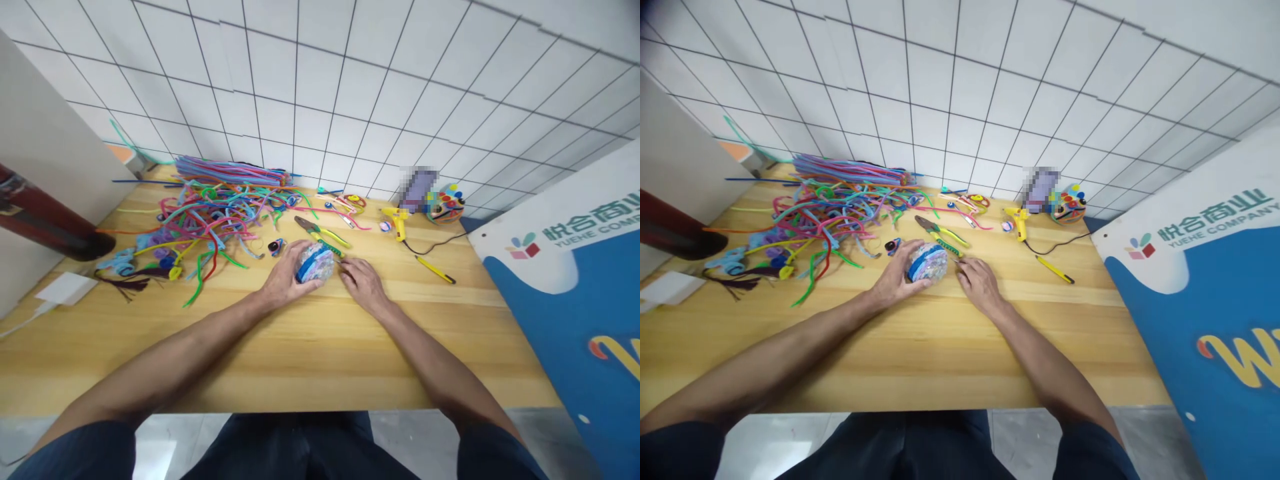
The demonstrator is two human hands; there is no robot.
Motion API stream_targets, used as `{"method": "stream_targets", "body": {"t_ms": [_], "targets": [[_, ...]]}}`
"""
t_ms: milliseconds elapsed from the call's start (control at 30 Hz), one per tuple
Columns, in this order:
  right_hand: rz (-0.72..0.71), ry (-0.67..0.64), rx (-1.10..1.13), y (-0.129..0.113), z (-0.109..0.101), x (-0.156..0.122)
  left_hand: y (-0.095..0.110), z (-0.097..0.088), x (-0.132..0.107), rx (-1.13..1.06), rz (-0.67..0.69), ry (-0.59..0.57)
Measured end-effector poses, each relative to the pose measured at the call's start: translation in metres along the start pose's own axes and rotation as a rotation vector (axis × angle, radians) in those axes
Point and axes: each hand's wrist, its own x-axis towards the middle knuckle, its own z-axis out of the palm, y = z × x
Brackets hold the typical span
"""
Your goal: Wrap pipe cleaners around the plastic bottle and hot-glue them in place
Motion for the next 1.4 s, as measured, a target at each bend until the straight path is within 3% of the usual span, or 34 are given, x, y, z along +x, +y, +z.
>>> {"method": "stream_targets", "body": {"t_ms": [233,467,700,933,1167,1400], "targets": [[-0.052,0.032,-0.042,-0.005,-0.003,-0.001,0.006,-0.003,-0.002,-0.115,-0.048,-0.013],[0.006,0.032,0.01,-0.015,-0.014,-0.005,0.008,-0.005,-0.002,-0.18,-0.109,-0.019],[0.019,0.03,0.034,-0.018,-0.015,-0.008,0.009,-0.004,0.001,-0.099,-0.099,-0.059],[-0.004,0.037,0.029,-0.021,-0.011,-0.008,0.0,0.0,-0.004,-0.089,-0.147,0.063],[-0.033,0.068,0.001,-0.018,-0.007,-0.004,-0.003,0.002,0.0,0.031,0.003,0.039],[-0.04,0.043,0.045,-0.015,-0.004,-0.004,-0.002,0.001,0.002,0.038,-0.002,0.05]]}}
